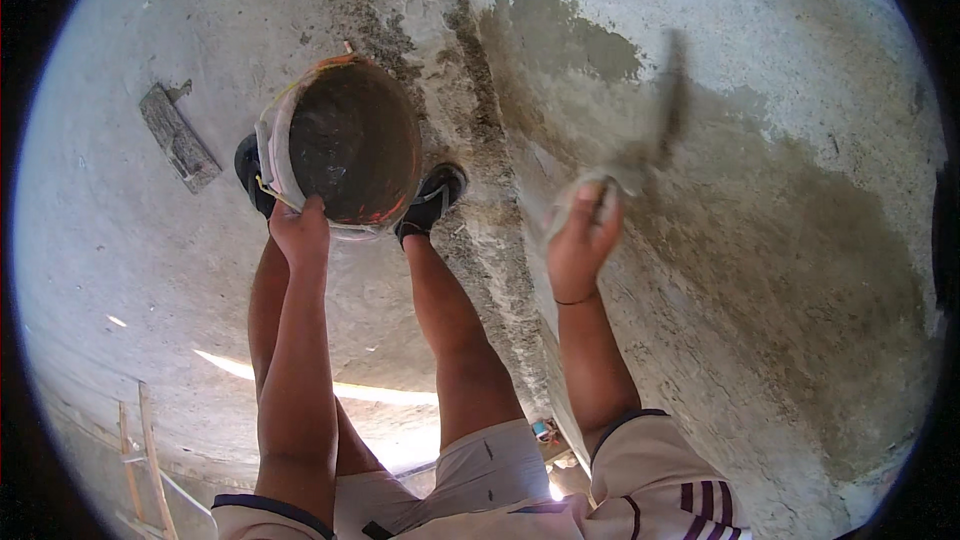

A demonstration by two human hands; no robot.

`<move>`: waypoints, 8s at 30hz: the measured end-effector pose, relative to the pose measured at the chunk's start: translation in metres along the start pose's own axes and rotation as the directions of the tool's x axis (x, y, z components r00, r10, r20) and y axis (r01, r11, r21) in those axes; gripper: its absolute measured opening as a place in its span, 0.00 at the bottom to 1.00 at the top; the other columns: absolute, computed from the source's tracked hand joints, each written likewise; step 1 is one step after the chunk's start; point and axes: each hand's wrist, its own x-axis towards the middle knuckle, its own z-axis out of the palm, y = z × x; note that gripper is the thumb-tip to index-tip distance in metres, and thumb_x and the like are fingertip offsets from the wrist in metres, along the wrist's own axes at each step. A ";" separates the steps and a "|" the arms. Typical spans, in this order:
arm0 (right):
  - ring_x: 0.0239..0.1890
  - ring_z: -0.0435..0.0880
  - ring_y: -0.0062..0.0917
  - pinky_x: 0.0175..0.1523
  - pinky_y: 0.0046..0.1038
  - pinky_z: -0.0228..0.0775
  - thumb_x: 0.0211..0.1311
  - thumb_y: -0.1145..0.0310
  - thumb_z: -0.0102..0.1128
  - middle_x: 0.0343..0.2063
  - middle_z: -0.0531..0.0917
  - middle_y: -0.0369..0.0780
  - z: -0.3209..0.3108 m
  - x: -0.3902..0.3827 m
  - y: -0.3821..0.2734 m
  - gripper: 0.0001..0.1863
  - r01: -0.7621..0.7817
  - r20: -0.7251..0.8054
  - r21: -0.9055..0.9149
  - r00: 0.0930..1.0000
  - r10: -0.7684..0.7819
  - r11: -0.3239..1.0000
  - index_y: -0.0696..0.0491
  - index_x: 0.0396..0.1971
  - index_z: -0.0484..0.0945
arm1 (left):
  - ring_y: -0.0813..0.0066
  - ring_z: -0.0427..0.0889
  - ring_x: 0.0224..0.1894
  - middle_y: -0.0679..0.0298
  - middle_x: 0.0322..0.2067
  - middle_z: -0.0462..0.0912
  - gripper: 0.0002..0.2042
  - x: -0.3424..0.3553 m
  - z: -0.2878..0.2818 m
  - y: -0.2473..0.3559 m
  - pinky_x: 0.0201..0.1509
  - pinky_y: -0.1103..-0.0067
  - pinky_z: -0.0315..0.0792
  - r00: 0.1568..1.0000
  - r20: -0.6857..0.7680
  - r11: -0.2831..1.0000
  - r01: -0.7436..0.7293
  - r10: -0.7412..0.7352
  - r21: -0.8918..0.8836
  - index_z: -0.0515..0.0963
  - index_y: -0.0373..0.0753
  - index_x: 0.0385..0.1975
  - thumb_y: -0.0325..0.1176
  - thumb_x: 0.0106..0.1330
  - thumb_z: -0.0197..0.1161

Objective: The person scoops cement from a bucket using a trowel and applies and smooths it onto a wall.

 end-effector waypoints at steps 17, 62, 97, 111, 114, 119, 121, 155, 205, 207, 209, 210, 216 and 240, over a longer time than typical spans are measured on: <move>0.15 0.71 0.18 0.20 0.22 0.64 0.66 0.63 0.49 0.20 0.73 0.35 0.008 0.016 -0.029 0.12 -0.054 0.102 -0.087 0.993 0.063 0.995 0.58 0.34 0.69 | 0.75 0.78 0.31 0.62 0.30 0.81 0.14 -0.003 0.001 0.007 0.39 0.80 0.70 0.988 -0.073 0.990 -0.136 0.134 -0.021 0.77 0.28 0.37 0.24 0.50 0.55; 0.16 0.70 0.14 0.19 0.20 0.62 0.65 0.63 0.52 0.18 0.73 0.34 0.023 0.037 -0.006 0.11 -0.256 0.245 -0.254 0.916 0.318 0.933 0.56 0.33 0.69 | 0.66 0.78 0.40 0.59 0.36 0.81 0.17 0.000 0.004 0.012 0.48 0.77 0.67 0.999 -0.045 1.000 0.016 -0.015 0.013 0.76 0.30 0.40 0.25 0.48 0.58; 0.15 0.69 0.16 0.18 0.22 0.62 0.66 0.61 0.49 0.19 0.71 0.35 0.009 0.032 -0.015 0.12 -0.221 0.204 -0.217 0.942 0.265 0.951 0.56 0.34 0.69 | 0.72 0.80 0.36 0.59 0.33 0.82 0.14 0.007 0.009 0.005 0.44 0.79 0.70 0.994 -0.045 0.995 -0.103 0.103 -0.007 0.76 0.29 0.37 0.25 0.49 0.56; 0.28 0.78 0.37 0.31 0.37 0.70 0.63 0.61 0.48 0.26 0.78 0.47 0.059 0.023 0.052 0.16 0.147 0.599 -0.594 0.738 0.312 0.791 0.60 0.37 0.71 | 0.71 0.80 0.38 0.58 0.33 0.82 0.14 0.005 0.008 0.025 0.46 0.78 0.70 0.986 -0.018 0.987 -0.163 0.163 0.002 0.77 0.29 0.37 0.24 0.49 0.55; 0.35 0.79 0.45 0.36 0.40 0.72 0.58 0.63 0.51 0.30 0.80 0.50 0.095 0.022 0.078 0.14 0.507 0.779 -0.596 0.551 0.298 0.622 0.59 0.37 0.72 | 0.71 0.80 0.38 0.59 0.33 0.82 0.14 0.005 0.007 0.025 0.46 0.79 0.70 0.984 0.007 0.984 -0.178 0.178 -0.027 0.77 0.28 0.37 0.23 0.49 0.54; 0.37 0.82 0.43 0.44 0.42 0.72 0.51 0.67 0.53 0.31 0.81 0.52 0.144 0.006 0.111 0.14 0.626 0.784 -0.618 0.450 0.427 0.475 0.61 0.36 0.73 | 0.72 0.80 0.38 0.59 0.33 0.82 0.13 0.007 0.007 0.021 0.45 0.79 0.69 0.991 0.025 0.985 -0.128 0.132 -0.111 0.77 0.29 0.36 0.23 0.50 0.54; 0.36 0.83 0.43 0.43 0.41 0.74 0.50 0.69 0.53 0.33 0.81 0.52 0.153 0.001 0.117 0.15 0.671 0.795 -0.603 0.457 0.398 0.433 0.63 0.36 0.73 | 0.72 0.79 0.38 0.59 0.33 0.82 0.13 0.008 0.007 0.018 0.46 0.80 0.69 0.993 0.024 0.989 -0.115 0.118 -0.090 0.77 0.29 0.37 0.23 0.50 0.54; 0.34 0.77 0.51 0.37 0.46 0.70 0.55 0.64 0.57 0.32 0.78 0.53 0.047 -0.021 0.123 0.21 0.338 0.655 -0.485 0.752 0.079 0.806 0.58 0.47 0.68 | 0.73 0.77 0.31 0.62 0.28 0.79 0.13 0.014 0.007 0.009 0.37 0.78 0.70 0.994 0.014 0.994 -0.110 0.110 0.006 0.75 0.30 0.35 0.24 0.48 0.56; 0.24 0.71 0.18 0.25 0.26 0.63 0.66 0.59 0.50 0.25 0.74 0.37 0.026 0.042 0.055 0.16 -0.131 0.241 -0.204 0.954 0.180 0.970 0.59 0.40 0.70 | 0.76 0.76 0.30 0.63 0.26 0.80 0.10 0.015 0.030 0.031 0.37 0.80 0.70 0.982 0.001 0.982 -0.190 0.190 0.001 0.76 0.29 0.31 0.25 0.50 0.55; 0.24 0.71 0.18 0.25 0.26 0.63 0.66 0.59 0.50 0.25 0.74 0.37 0.024 0.053 0.056 0.16 -0.032 0.218 -0.277 0.971 0.095 0.960 0.58 0.41 0.70 | 0.75 0.77 0.31 0.62 0.27 0.80 0.10 0.014 0.033 0.035 0.38 0.80 0.70 0.976 -0.011 0.976 -0.219 0.219 0.013 0.76 0.29 0.32 0.26 0.49 0.55; 0.23 0.71 0.18 0.24 0.26 0.63 0.66 0.59 0.50 0.26 0.74 0.37 0.026 0.053 0.056 0.17 0.061 0.205 -0.341 0.979 0.010 0.938 0.58 0.43 0.70 | 0.75 0.77 0.31 0.62 0.27 0.81 0.11 0.017 0.028 0.030 0.38 0.80 0.70 0.979 -0.009 0.979 -0.203 0.203 0.020 0.76 0.29 0.32 0.26 0.49 0.55; 0.22 0.71 0.19 0.24 0.26 0.63 0.66 0.59 0.50 0.26 0.74 0.37 0.026 0.051 0.056 0.17 0.007 0.190 -0.338 0.980 0.061 0.941 0.58 0.43 0.69 | 0.75 0.78 0.32 0.61 0.28 0.81 0.11 0.019 0.026 0.027 0.39 0.79 0.70 0.982 -0.004 0.982 -0.187 0.187 0.026 0.76 0.29 0.32 0.26 0.49 0.55; 0.20 0.70 0.19 0.23 0.25 0.63 0.66 0.59 0.50 0.27 0.74 0.37 0.021 0.035 0.035 0.16 -0.023 0.152 -0.164 0.987 0.049 0.986 0.59 0.42 0.69 | 0.74 0.78 0.32 0.62 0.28 0.81 0.11 0.018 0.024 0.030 0.39 0.79 0.70 0.984 -0.003 0.979 -0.177 0.178 0.103 0.77 0.29 0.33 0.25 0.49 0.54; 0.16 0.70 0.19 0.18 0.24 0.62 0.67 0.59 0.48 0.23 0.72 0.37 0.025 0.046 0.042 0.15 -0.012 0.240 -0.212 0.969 0.064 0.977 0.56 0.43 0.69 | 0.74 0.79 0.33 0.61 0.30 0.82 0.12 0.022 0.022 0.031 0.41 0.79 0.71 0.992 0.006 0.991 -0.129 0.129 -0.031 0.77 0.30 0.34 0.24 0.49 0.54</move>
